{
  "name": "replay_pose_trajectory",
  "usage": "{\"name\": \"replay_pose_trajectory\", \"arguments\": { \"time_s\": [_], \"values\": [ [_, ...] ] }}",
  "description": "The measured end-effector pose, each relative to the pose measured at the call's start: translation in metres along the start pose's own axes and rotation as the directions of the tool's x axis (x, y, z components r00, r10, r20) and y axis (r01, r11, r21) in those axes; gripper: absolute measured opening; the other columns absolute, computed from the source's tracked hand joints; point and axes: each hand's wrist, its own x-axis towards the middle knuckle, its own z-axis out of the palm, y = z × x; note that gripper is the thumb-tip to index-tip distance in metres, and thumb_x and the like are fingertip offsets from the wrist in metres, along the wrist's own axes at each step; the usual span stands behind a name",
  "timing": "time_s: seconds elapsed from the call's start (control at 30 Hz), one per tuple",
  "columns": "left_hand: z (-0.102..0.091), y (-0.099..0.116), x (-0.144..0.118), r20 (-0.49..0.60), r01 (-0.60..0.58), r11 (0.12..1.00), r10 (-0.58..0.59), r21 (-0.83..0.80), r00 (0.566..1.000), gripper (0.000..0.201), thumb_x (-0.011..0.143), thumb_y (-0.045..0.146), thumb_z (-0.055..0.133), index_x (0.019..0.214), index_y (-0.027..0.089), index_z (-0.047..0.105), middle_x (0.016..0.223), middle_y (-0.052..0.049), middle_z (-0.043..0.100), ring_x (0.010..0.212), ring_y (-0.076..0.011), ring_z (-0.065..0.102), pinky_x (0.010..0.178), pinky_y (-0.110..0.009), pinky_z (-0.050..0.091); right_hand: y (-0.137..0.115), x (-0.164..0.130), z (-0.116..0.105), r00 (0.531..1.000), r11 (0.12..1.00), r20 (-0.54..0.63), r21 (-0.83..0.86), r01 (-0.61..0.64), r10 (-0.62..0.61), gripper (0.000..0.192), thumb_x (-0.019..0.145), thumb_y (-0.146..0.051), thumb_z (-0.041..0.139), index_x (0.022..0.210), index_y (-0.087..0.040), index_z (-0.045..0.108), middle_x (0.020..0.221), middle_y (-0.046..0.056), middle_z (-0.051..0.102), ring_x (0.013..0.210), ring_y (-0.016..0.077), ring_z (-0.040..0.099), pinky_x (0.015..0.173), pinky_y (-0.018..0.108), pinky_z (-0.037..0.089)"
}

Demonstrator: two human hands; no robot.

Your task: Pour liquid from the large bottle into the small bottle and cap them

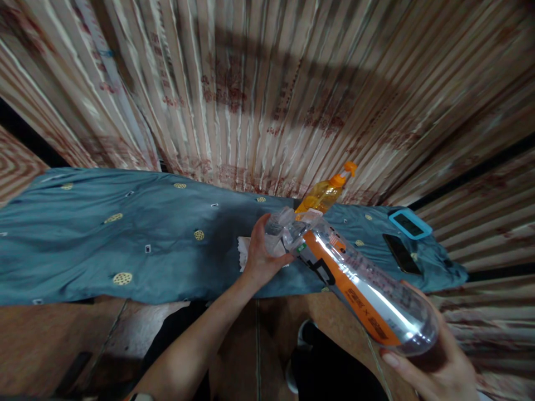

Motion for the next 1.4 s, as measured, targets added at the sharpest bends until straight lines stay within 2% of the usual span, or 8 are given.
{"name": "replay_pose_trajectory", "arguments": {
  "time_s": [0.4, 0.5, 0.73, 0.9, 1.03, 1.27, 1.4],
  "values": [
    [0.0007, 0.0016, 0.0006, -0.007, -0.001, 1.0, 0.001, 0.019, 1.0, 0.103, 0.061, 0.042, 0.093, 0.146, 0.025, 0.039, 0.151, -0.016, 0.049, 0.143, -0.0387, 0.048, 0.121, -0.061, 0.036, 0.0024, -0.0004, -0.0023, 1.0, 0.999, -0.004, -0.035, -0.008, 0.008, 0.098, 0.069, -0.048, 0.093, 0.151, -0.018, 0.05, 0.147, 0.012, 0.054, 0.132, 0.0357, 0.056, 0.107, 0.038, 0.051],
    [0.0009, 0.0019, 0.0005, -0.01, 0.003, 1.0, -0.003, 0.015, 1.0, 0.103, 0.061, 0.043, 0.093, 0.147, 0.026, 0.039, 0.15, -0.015, 0.049, 0.142, -0.0382, 0.048, 0.121, -0.06, 0.036, 0.0022, -0.0006, -0.0028, 1.0, 1.0, -0.005, -0.027, -0.007, 0.007, 0.097, 0.069, -0.048, 0.094, 0.151, -0.019, 0.051, 0.147, 0.011, 0.054, 0.131, 0.0359, 0.057, 0.104, 0.037, 0.054],
    [0.0008, 0.0029, 0.0009, -0.01, -0.007, 1.0, 0.008, 0.011, 1.0, 0.103, 0.061, 0.043, 0.093, 0.146, 0.025, 0.04, 0.149, -0.015, 0.05, 0.142, -0.0386, 0.048, 0.12, -0.06, 0.037, -0.0016, -0.0015, -0.0005, 1.0, 1.0, 0.0, -0.02, -0.001, 0.001, 0.096, 0.072, -0.049, 0.091, 0.153, -0.021, 0.048, 0.15, 0.009, 0.052, 0.131, 0.0314, 0.057, 0.105, 0.03, 0.051],
    [0.0013, 0.0042, 0.0014, -0.014, 0.009, 1.0, -0.009, 0.006, 1.0, 0.104, 0.059, 0.04, 0.094, 0.146, 0.023, 0.039, 0.149, -0.016, 0.05, 0.142, -0.0397, 0.048, 0.121, -0.061, 0.036, -0.0029, -0.0012, 0.0003, 1.0, 1.0, -0.017, -0.029, 0.011, -0.012, 0.097, 0.07, -0.05, 0.092, 0.152, -0.021, 0.049, 0.148, 0.008, 0.053, 0.13, 0.032, 0.058, 0.105, 0.032, 0.052],
    [0.001, 0.0053, 0.001, -0.006, 0.015, 1.0, -0.015, -0.001, 1.0, 0.104, 0.059, 0.041, 0.094, 0.146, 0.024, 0.039, 0.149, -0.016, 0.049, 0.143, -0.0391, 0.047, 0.121, -0.06, 0.036, -0.0014, 0.0006, -0.0015, 0.999, 0.998, 0.006, -0.05, 0.043, -0.043, 0.092, 0.074, -0.047, 0.09, 0.153, -0.024, 0.049, 0.149, 0.007, 0.053, 0.129, 0.03, 0.058, 0.103, 0.029, 0.054],
    [0.0007, 0.0057, 0.0003, 0.004, 0.011, 1.0, -0.011, -0.014, 1.0, 0.101, 0.063, 0.045, 0.091, 0.146, 0.023, 0.038, 0.151, -0.016, 0.048, 0.144, -0.0387, 0.046, 0.122, -0.06, 0.035, -0.0004, -0.0007, -0.0012, 0.999, 0.999, -0.026, -0.045, 0.022, -0.023, 0.098, 0.07, -0.05, 0.093, 0.153, -0.023, 0.049, 0.149, 0.008, 0.052, 0.131, 0.0343, 0.057, 0.103, 0.035, 0.056],
    [0.001, 0.0045, 0.0007, 0.006, 0.011, 1.0, -0.011, -0.017, 1.0, 0.103, 0.062, 0.045, 0.092, 0.146, 0.023, 0.038, 0.152, -0.017, 0.048, 0.144, -0.039, 0.046, 0.122, -0.061, 0.035, 0.0025, -0.0008, -0.0025, 0.997, 0.992, -0.018, -0.097, 0.075, -0.077, 0.101, 0.068, -0.053, 0.093, 0.154, -0.023, 0.049, 0.15, 0.009, 0.052, 0.128, 0.0347, 0.059, 0.099, 0.036, 0.058]
  ]
}}
